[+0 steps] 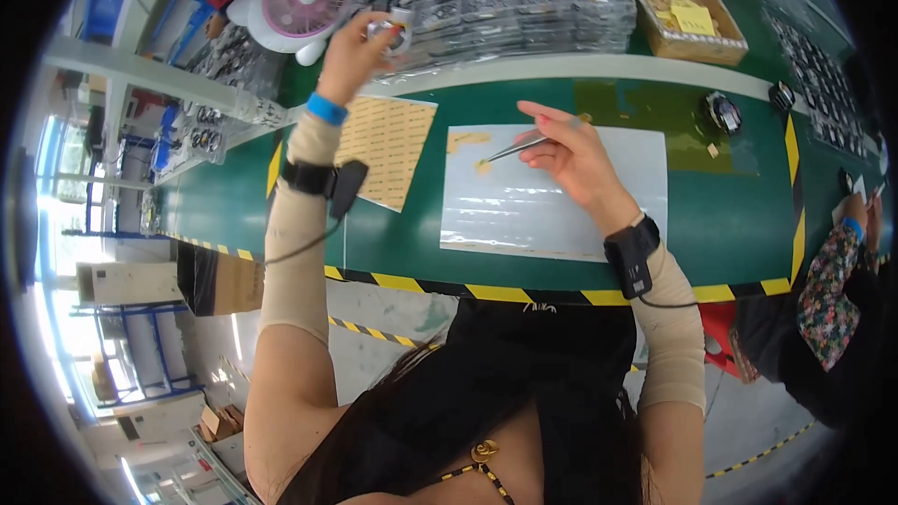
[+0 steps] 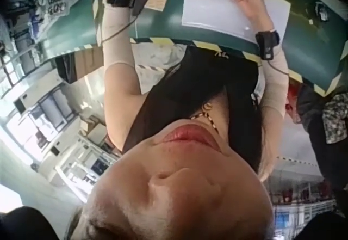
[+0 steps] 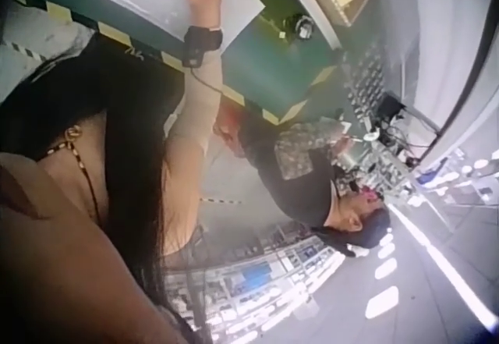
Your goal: The person picks up a decorative bottle, unscrews the lid, and sets it on a shelf. They then pick up a watch component and use tweezers to peel a small adhesive square from a sheet, applying it to the component before placing the assembly into a tray.
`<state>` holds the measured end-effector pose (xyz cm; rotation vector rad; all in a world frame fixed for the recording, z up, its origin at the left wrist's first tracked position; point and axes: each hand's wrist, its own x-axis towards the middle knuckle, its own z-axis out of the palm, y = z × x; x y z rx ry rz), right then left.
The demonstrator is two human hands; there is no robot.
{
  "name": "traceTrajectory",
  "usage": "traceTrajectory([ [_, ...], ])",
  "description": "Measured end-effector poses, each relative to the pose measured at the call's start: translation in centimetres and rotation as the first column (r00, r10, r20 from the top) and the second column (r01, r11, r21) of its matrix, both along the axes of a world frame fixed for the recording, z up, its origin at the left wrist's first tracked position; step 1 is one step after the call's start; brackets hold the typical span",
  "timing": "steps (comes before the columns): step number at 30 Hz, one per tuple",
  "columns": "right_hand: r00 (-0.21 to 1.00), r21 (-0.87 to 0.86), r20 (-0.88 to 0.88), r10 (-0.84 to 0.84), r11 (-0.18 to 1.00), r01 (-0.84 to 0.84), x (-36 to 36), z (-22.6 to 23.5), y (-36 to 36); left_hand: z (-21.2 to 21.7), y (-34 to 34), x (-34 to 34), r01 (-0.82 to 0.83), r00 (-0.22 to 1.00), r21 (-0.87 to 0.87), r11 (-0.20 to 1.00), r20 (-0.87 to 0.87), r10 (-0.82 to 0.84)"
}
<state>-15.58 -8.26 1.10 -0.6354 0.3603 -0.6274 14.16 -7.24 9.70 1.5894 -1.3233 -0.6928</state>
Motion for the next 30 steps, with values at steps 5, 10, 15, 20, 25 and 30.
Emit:
traceTrajectory([
  [5,0.992,0.090,-0.048,0.117,0.990,-0.112,0.9,-0.2,0.1,-4.6,3.8,-9.2,0.268,0.944,0.043,0.963,0.187,-0.271],
  [10,0.987,0.062,-0.130,0.090,0.995,-0.082,0.5,-1.6,-0.5,-7.2,4.4,-11.0,0.323,0.922,0.024,0.946,0.219,-0.320],
  [15,0.984,0.089,-0.167,-0.064,0.993,0.080,0.7,-2.0,-0.7,-6.6,5.0,-10.6,0.370,0.831,0.401,0.838,-0.546,-0.106],
  [20,0.942,0.046,-0.139,-0.306,0.948,0.315,0.7,-1.6,-0.6,-8.1,5.1,-8.9,0.463,0.523,0.282,0.840,-0.852,-0.002],
  [25,0.926,-0.062,-0.116,-0.358,0.933,0.353,1.1,-1.2,0.1,-8.5,5.5,-9.1,0.434,0.497,0.230,0.871,-0.868,-0.018],
  [30,0.917,-0.193,-0.162,-0.365,0.923,0.333,1.7,-1.0,0.6,-9.0,5.6,-9.0,0.481,0.332,0.172,0.860,-0.943,0.003],
])
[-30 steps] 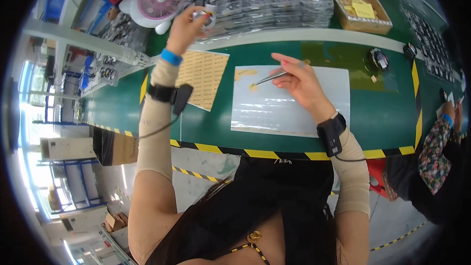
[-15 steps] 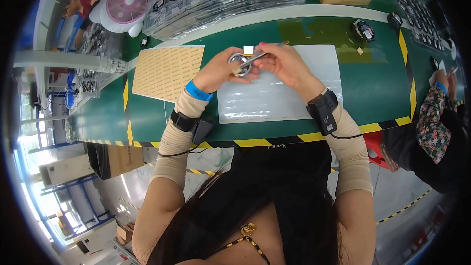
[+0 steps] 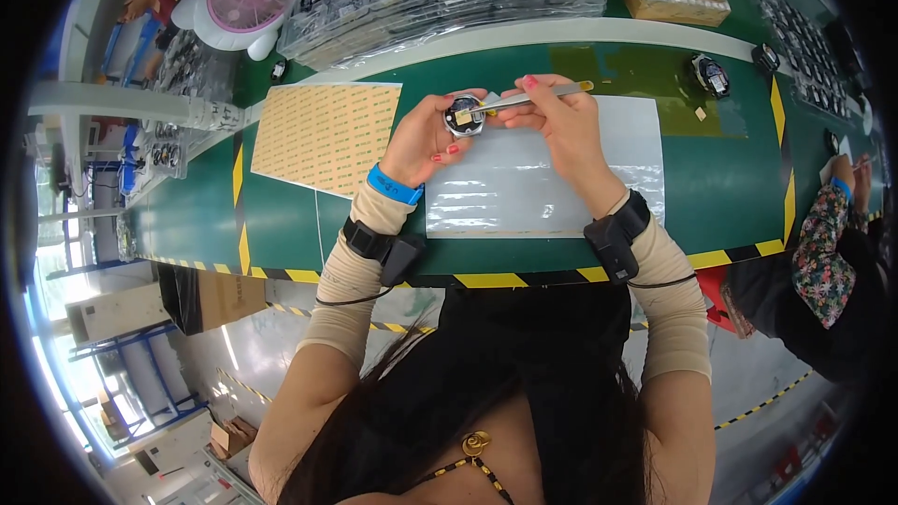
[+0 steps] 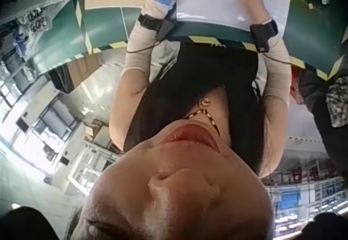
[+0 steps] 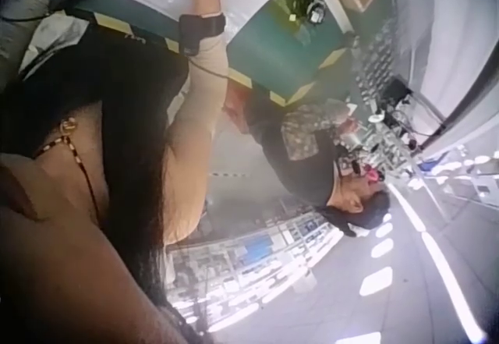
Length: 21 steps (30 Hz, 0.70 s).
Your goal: The person picks up a decorative bottle, unscrews the lid, and sets it on a shelf. They then pick up a watch component and use tweezers to peel a small adhesive square from a sheet, applying it to the component before placing the assembly into a tray.
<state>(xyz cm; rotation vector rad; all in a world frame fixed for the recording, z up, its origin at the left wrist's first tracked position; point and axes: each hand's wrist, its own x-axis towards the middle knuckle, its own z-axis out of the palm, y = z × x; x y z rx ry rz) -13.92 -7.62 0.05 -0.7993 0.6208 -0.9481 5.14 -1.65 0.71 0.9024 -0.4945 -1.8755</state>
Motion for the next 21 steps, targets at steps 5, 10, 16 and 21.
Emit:
traceTrajectory([
  [5,0.992,-0.124,-0.119,0.029,0.991,-0.043,0.4,0.1,0.4,0.2,0.0,0.1,-0.008,1.000,0.003,1.000,-0.007,0.008],
  [10,0.966,-0.499,-0.252,-0.054,0.863,-0.082,0.6,-0.2,2.0,0.5,0.4,-0.6,-0.072,0.976,-0.027,0.997,0.204,0.076],
  [16,0.926,-0.826,-0.284,-0.249,0.553,-0.105,0.1,0.5,2.4,0.6,0.2,-1.1,-0.074,0.982,-0.039,0.996,0.173,0.080],
  [21,0.920,-0.875,-0.241,-0.309,0.480,-0.068,0.0,0.7,2.4,0.9,0.4,-1.3,-0.031,0.980,-0.075,0.997,0.191,0.044],
])
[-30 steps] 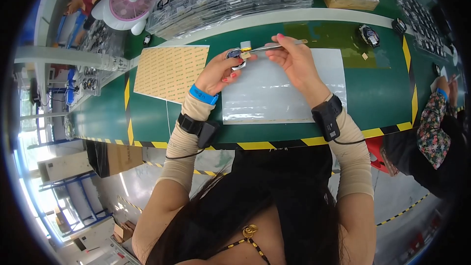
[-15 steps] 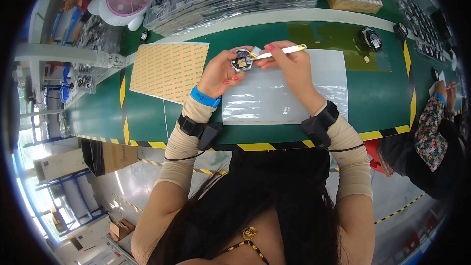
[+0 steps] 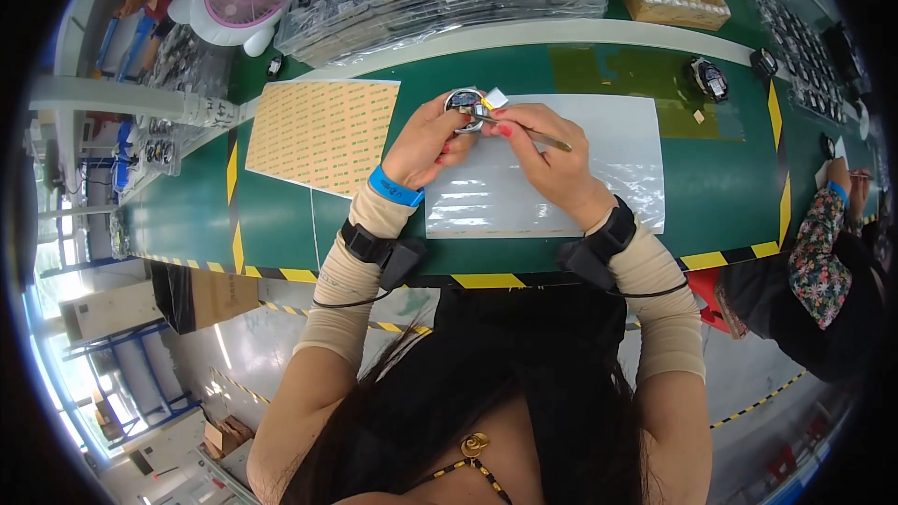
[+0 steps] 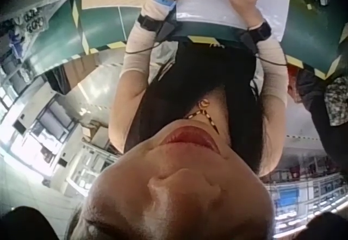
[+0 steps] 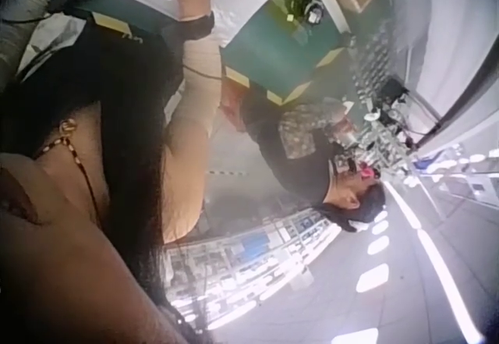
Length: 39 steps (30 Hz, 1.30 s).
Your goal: The person picks up a decorative bottle, unscrews the lid, and sets it on a shelf. They then pick up a watch component and use tweezers to peel a small adhesive square from a sheet, applying it to the component before placing the assembly into a tray.
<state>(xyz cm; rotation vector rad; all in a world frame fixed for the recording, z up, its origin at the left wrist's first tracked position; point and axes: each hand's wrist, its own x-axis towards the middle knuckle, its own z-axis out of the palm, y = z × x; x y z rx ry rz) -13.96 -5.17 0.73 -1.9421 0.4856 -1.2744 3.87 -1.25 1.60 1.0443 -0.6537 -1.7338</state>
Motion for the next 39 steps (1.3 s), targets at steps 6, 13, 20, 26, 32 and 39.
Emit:
traceTrajectory([
  [6,0.995,0.064,0.096,-0.039,0.997,0.033,-0.7,0.2,-0.1,-0.6,-0.2,0.7,-0.051,0.995,0.003,0.999,0.088,0.050],
  [13,0.995,0.184,0.002,0.099,0.978,-0.098,0.0,-0.9,-0.3,-0.7,0.3,-0.1,-0.078,0.994,-0.015,0.997,0.076,0.079],
  [20,0.999,0.264,0.018,0.049,0.963,-0.052,0.4,-0.9,-0.2,-0.3,0.3,0.2,-0.049,0.998,-0.017,0.999,0.040,0.050],
  [26,0.996,0.316,0.080,0.031,0.947,-0.054,0.4,-1.1,0.0,-0.6,0.3,0.1,-0.075,0.995,0.022,0.997,0.061,0.074],
  [32,0.982,0.393,0.188,0.004,0.916,-0.079,0.3,-0.4,-0.1,0.0,0.5,-0.2,-0.092,0.994,0.009,0.996,0.053,0.091],
  [39,0.980,0.401,0.192,-0.060,0.916,-0.022,0.0,0.1,-0.2,0.4,0.5,0.0,-0.069,0.997,0.034,0.997,-0.020,0.070],
])
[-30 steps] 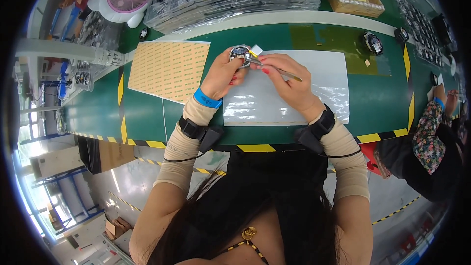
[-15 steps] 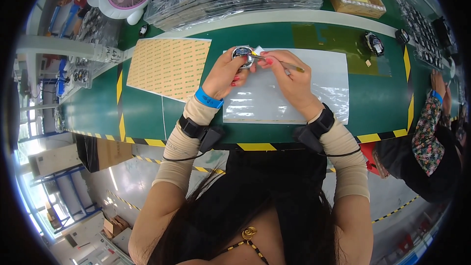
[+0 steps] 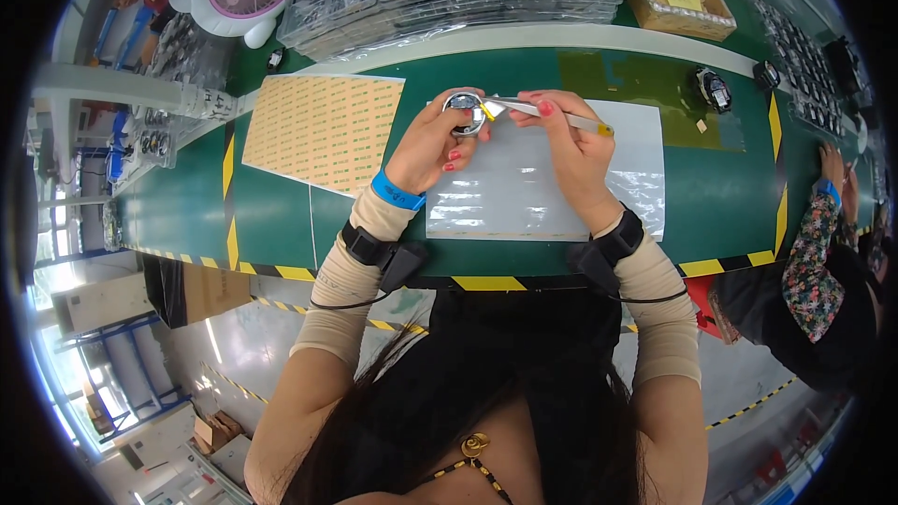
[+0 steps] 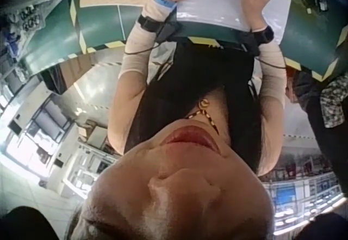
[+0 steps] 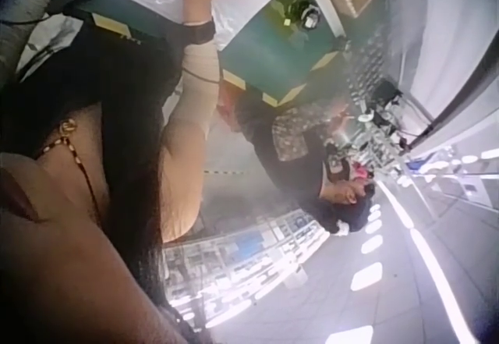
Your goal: The person picks up a decorative bottle, unscrews the lid, and sets it on a shelf. They then pick up a watch component and use tweezers to peel a small adhesive square from a sheet, applying it to the component before placing the assembly into a tray.
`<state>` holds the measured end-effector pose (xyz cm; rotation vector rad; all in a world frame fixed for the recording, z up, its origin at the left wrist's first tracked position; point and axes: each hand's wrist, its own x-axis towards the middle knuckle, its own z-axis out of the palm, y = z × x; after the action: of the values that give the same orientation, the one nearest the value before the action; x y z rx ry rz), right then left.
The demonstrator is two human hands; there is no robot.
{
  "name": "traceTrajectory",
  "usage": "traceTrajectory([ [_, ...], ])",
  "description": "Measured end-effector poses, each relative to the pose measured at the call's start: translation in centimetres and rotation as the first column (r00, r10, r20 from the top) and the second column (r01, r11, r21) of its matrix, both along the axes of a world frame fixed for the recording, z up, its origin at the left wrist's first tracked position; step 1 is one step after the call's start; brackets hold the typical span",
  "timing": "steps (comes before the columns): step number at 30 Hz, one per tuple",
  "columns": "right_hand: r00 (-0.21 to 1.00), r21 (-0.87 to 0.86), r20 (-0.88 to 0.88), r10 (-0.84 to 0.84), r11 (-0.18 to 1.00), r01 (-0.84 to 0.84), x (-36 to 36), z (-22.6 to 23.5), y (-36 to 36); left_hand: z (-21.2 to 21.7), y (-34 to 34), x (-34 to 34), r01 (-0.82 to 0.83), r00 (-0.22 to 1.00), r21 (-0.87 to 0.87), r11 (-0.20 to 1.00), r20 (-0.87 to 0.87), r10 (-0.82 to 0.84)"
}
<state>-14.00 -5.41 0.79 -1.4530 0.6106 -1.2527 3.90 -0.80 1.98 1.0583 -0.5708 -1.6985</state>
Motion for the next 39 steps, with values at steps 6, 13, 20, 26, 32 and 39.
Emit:
traceTrajectory([
  [6,0.999,-0.031,0.020,0.028,0.999,-0.028,0.1,0.0,0.3,-0.7,-0.2,0.3,0.013,0.999,-0.007,1.000,0.040,-0.013],
  [13,0.999,-0.081,0.010,0.050,0.995,-0.049,0.1,-0.3,0.4,-0.9,-0.1,-0.1,-0.015,0.999,0.003,1.000,0.034,0.015],
  [20,0.983,-0.233,-0.159,0.093,0.964,-0.128,-0.3,-0.2,-0.1,-0.8,0.0,0.4,0.017,0.997,-0.040,0.999,-0.077,-0.020],
  [26,0.959,-0.363,-0.275,0.061,0.917,-0.162,-0.2,0.3,-0.2,-0.6,0.3,0.6,0.109,0.992,-0.076,0.991,-0.059,-0.114],
  [32,0.951,-0.155,-0.227,0.210,0.956,-0.248,-0.7,0.5,-0.7,-0.2,0.2,0.6,0.150,0.988,-0.048,0.987,-0.039,-0.152],
  [39,0.951,0.276,0.034,0.307,0.912,-0.304,-0.3,0.3,-0.8,0.0,0.3,0.6,0.168,0.985,-0.036,0.985,-0.030,-0.169],
])
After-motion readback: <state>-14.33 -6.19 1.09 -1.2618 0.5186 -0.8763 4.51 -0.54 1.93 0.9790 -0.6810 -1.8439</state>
